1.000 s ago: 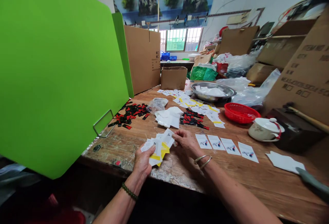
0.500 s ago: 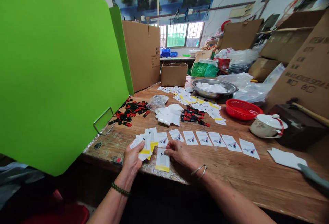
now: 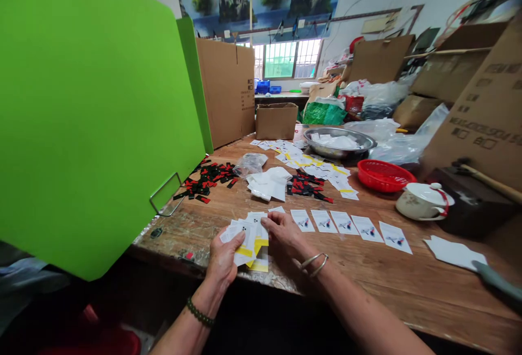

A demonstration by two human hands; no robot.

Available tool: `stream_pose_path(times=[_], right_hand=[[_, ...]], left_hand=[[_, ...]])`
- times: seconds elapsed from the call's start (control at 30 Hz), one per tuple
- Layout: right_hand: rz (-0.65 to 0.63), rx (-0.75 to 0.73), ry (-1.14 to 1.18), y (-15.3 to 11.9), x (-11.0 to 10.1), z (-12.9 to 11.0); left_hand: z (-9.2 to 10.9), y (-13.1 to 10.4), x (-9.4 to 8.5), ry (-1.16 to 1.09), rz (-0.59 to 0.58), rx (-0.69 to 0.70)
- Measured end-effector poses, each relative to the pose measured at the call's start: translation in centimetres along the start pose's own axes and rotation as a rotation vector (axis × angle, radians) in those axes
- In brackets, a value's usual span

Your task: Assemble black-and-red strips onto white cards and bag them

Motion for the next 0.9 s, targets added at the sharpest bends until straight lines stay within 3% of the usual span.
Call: stream_pose_path(times=[0.13,0.33,0.5,0.67,0.77,0.9], right_hand=[[0.081,0.016,0.039,0.3,-0.6,0.0],[0.193,-0.074,-0.134,0.1,-4.0,1.6],[0.195,-0.179,-0.412,-2.1,-5.3,3.0],[0.27,-0.31,-0.716,-4.4,-5.1,2.4],[0.303,-0.359,-0.584,-4.4,-5.1,1.3],[0.188,-0.221,-0.148,-3.2,-4.6,0.7]], left_hand=[[-0.3,-0.1,0.3,0.004,-0.017,0.01],[0.6,1.2,-0.6,-0.001,0.065,-0.02],[0.6,1.2,-0.4,-0.01,0.039,-0.04],[-0.3,-0.1,0.7,-0.015,0.0,-0.049],[-0.9,-1.1,1.4,0.005,-0.035,-0.06],[-1.7,-2.4,2.7,0.037,-0.11,-0.085]])
Point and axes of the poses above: each hand's wrist, its own y-axis towards the middle knuckle, its own x-axis out of the palm, z = x × y, the point moved 4 cm from there along y, towards the middle knuckle, and after that the axes turned 12 degrees about z, right-handed, at the moved point
